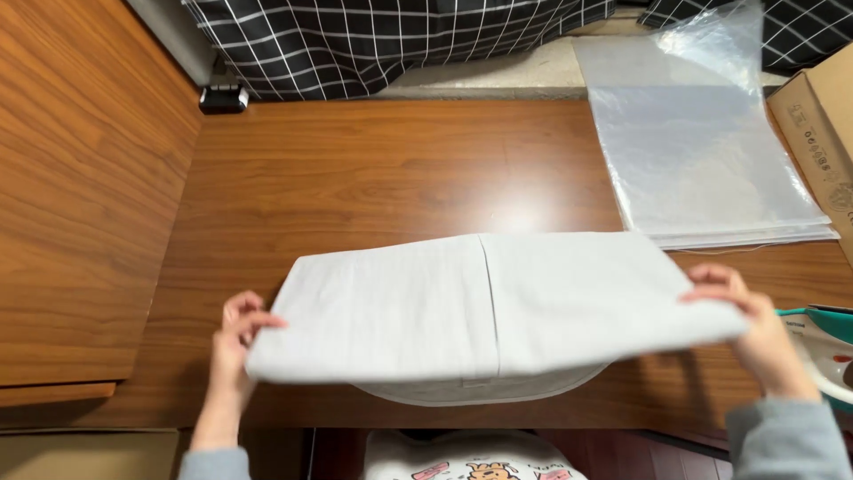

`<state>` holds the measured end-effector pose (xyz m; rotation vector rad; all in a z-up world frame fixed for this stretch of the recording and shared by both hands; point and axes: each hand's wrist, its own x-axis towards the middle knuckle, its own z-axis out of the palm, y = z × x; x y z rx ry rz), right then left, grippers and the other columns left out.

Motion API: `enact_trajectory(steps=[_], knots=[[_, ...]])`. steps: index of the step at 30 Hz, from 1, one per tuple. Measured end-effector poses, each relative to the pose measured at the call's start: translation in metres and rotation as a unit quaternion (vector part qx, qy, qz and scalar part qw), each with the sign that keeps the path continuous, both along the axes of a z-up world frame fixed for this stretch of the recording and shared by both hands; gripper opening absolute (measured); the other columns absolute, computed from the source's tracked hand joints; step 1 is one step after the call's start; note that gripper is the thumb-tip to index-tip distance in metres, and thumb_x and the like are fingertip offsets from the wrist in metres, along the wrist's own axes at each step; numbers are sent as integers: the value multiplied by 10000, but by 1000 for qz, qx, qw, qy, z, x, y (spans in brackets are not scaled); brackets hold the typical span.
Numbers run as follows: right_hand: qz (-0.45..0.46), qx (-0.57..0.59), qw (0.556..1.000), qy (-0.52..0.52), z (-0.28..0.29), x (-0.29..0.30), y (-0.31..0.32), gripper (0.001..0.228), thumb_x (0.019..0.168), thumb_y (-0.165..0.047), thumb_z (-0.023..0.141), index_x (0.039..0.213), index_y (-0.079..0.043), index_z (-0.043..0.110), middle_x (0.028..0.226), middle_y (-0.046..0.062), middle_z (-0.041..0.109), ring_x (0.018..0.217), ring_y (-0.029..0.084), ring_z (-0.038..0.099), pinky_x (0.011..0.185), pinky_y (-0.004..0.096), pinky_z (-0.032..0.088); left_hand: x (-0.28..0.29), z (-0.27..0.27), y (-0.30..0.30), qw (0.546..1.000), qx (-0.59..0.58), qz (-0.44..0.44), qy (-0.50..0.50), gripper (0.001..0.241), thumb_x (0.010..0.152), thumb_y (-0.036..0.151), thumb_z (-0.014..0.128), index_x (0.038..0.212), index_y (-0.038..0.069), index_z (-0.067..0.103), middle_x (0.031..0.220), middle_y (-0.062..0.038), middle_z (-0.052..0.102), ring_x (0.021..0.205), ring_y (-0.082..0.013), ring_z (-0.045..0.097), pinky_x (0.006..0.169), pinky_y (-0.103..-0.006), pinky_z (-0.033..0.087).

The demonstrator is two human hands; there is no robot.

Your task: The person folds a light gray button-up shirt on a wooden table, places it into a clear plastic bag, and then puts the bag into a cardboard box. The person then moves the box to a nearby area with a laptop and other boxes before returning to the table to retrieve a dark garment from a clothes rack.

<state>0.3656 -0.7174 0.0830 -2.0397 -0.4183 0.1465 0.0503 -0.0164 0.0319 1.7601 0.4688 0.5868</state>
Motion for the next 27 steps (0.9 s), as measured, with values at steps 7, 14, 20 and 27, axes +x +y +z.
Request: enact_trajectory(steps=[7,14,20,27], knots=[[-111,63,970,205,-37,-72,2,345,965,60,648,1284,57,777,1257,166,691,1092,231,619,942,358,474,-42,-11,-51,967,-201,-5,158,243,997,16,612,1218,40,710,1272,-126,743,1131,-227,721,953,-324,548],[-228,-81,936,255,21,-79,71,608,1050,-258,640,1645,-202,531,1289,153,699,1092,214,597,912,419,455,-2,87,-91,913,-186,83,354,766,870,342,753,1571,207,475,1363,-147,761,1216,-232,728,1101,-347,495],[-147,-136,963,-178,32,-92,156,504,1032,-150,732,1492,34,637,1413,197,692,1285,305,645,1083,413,486,53,23,-135,948,311,63,28,623,992,242,746,1519,17,504,1535,-218,507,1470,-412,463,1274,-554,347],[1,-170,906,-388,-49,-71,313,506,1078,-264,690,1539,-65,630,1681,211,485,1604,403,341,1302,554,4,167,6,-245,884,460,-74,49,706,1001,329,657,1648,147,440,1779,-223,286,1653,-354,253,1260,-695,122]])
